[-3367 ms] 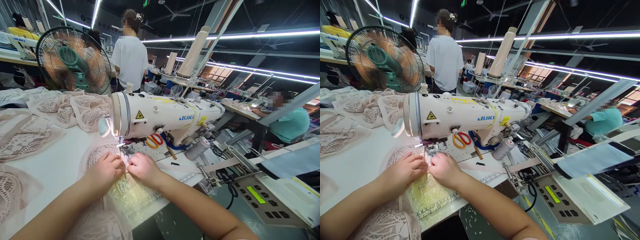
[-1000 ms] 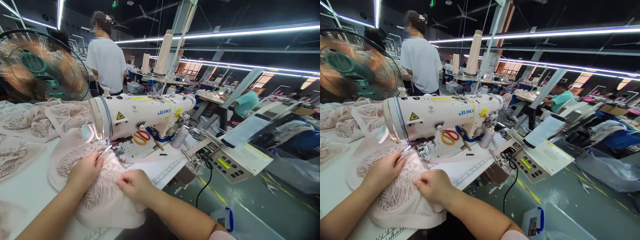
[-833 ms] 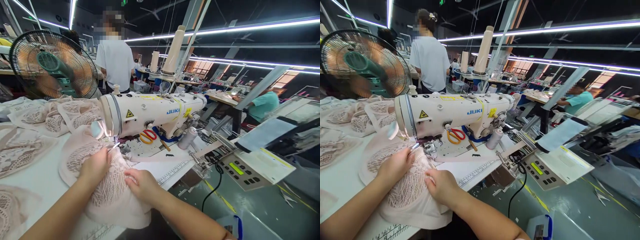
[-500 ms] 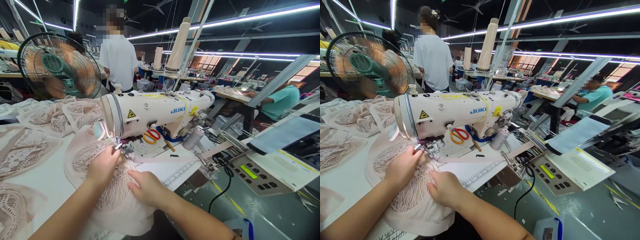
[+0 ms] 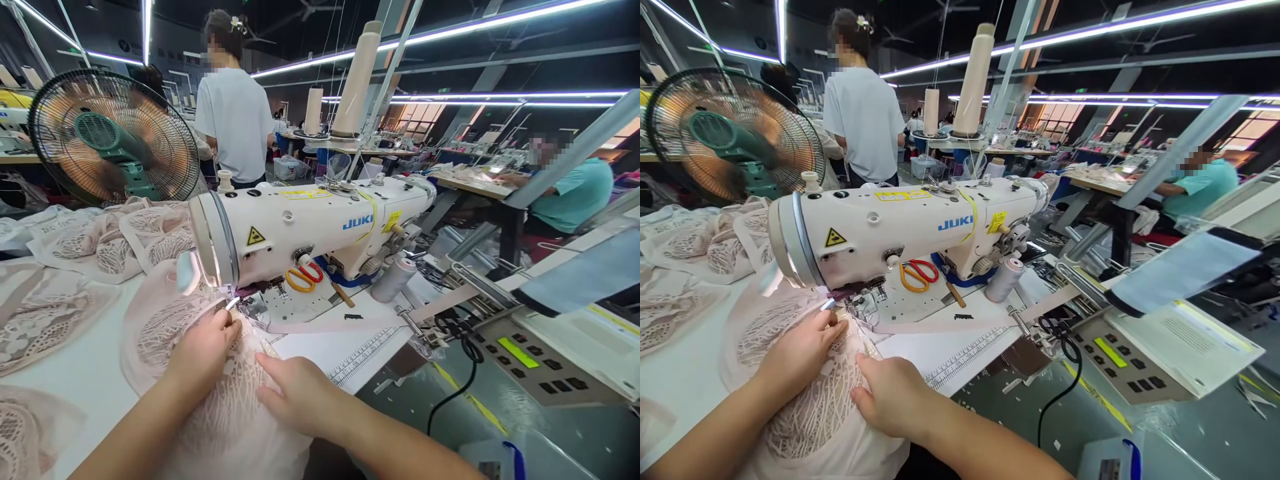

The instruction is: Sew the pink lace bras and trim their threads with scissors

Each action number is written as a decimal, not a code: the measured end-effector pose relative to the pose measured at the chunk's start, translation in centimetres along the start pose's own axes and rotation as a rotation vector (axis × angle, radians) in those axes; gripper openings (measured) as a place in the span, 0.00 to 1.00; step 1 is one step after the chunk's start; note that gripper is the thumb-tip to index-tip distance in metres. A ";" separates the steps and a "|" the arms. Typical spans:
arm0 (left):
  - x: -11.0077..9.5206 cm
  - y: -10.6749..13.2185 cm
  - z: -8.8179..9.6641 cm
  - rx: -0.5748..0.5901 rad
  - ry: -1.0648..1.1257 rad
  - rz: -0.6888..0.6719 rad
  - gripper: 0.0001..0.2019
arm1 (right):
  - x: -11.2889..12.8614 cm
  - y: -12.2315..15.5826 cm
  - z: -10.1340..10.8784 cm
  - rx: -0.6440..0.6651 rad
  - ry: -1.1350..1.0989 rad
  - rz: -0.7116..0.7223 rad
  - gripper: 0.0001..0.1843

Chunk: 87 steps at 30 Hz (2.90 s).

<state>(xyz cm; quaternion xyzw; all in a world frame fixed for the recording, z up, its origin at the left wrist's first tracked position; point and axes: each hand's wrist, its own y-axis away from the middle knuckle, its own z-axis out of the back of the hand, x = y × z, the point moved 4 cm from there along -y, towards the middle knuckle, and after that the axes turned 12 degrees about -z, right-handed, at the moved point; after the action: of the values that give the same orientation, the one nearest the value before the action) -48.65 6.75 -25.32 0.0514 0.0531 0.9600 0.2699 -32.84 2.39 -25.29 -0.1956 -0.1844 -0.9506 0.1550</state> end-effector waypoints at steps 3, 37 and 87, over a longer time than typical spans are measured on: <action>0.3 -0.6 0.1 -0.038 0.014 0.010 0.21 | -0.1 -0.6 0.3 0.018 0.001 -0.020 0.27; -1.0 2.5 2.2 -0.062 0.197 -0.051 0.23 | 0.5 -2.8 2.7 -0.021 0.085 0.027 0.22; 9.6 1.6 -0.1 -0.166 0.298 0.401 0.32 | 1.1 -4.6 2.3 0.075 0.447 0.024 0.40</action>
<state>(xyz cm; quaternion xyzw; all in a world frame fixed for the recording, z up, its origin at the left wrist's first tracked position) -57.59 10.40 -24.54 -0.1033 0.0021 0.9924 0.0668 -34.77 7.18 -24.20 0.0239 -0.1786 -0.9609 0.2104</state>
